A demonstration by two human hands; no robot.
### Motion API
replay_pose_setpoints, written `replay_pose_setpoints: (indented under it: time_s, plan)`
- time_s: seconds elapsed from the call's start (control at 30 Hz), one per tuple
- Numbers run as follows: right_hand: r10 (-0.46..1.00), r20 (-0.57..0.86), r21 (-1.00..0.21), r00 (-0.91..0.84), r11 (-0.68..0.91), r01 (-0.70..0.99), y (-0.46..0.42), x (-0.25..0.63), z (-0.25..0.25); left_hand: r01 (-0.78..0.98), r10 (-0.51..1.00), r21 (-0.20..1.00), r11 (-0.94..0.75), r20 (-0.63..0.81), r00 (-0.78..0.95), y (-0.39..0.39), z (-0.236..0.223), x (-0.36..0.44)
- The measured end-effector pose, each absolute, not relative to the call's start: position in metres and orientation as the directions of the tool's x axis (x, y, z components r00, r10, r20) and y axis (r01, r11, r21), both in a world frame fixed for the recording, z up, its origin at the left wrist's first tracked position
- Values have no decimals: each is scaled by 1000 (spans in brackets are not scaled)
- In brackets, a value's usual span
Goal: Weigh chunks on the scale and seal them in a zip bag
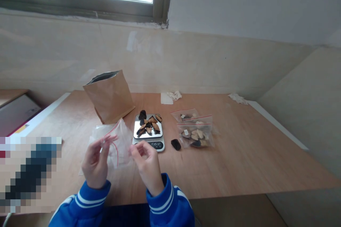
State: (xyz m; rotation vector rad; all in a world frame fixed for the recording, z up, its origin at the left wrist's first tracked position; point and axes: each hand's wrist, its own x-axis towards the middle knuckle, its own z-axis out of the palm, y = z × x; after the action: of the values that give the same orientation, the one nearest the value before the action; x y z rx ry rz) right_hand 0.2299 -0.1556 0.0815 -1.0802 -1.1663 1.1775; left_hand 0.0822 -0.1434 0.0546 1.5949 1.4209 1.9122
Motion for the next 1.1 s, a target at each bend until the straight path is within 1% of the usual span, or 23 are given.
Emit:
replay_pose_setpoints:
  time_s: [0.07,0.1,0.13,0.2,0.3,0.4,0.47,0.5,0.57,0.7,0.77,0.87,0.93,1.0,1.1]
  plan:
    - [995,65,-991,73,73,-111,-153,235,77,320,660,833,-451,553,-509,-139,58,81]
    - [994,61,-992,87,70,-108,-152,238,75,314,639,839,-443,542,-546,-136,61,79]
    - [995,59,-992,83,68,-106,-150,242,74,316,633,840,-441,541,-554,-134,64,78]
    - [995,63,-991,76,71,-116,-146,252,72,321,653,832,-453,555,-516,-128,70,75]
    - [978,74,-986,194,101,-135,-139,274,67,319,632,807,-497,589,-504,-119,78,77]
    - [943,65,-987,325,110,-120,-135,297,58,314,502,781,-540,598,-625,-105,82,86]
    - [934,43,-990,355,88,-110,-136,308,50,305,401,790,-532,553,-731,-94,82,94]
    - [932,33,-992,362,75,-104,-136,311,46,293,375,803,-519,521,-767,-89,81,98]
    - [927,20,-995,375,54,-81,-138,313,39,267,383,830,-491,480,-789,-79,76,106]
    - [916,30,-999,401,36,-7,-132,310,17,263,485,845,-466,492,-723,-67,57,113]
    - [914,64,-997,402,43,60,-125,308,4,241,528,872,-426,457,-716,-66,46,113]
    - [915,183,-964,359,95,250,-113,305,-7,103,598,902,-419,359,-717,-67,35,111]
    - [907,294,-898,301,154,412,-106,301,-7,-9,641,886,-465,330,-693,-69,32,112]
    - [883,401,-803,242,212,557,-100,295,-1,-87,678,865,-495,321,-661,-70,29,113]
    - [858,482,-681,177,240,692,-91,286,9,-147,724,854,-499,318,-611,-72,25,117]
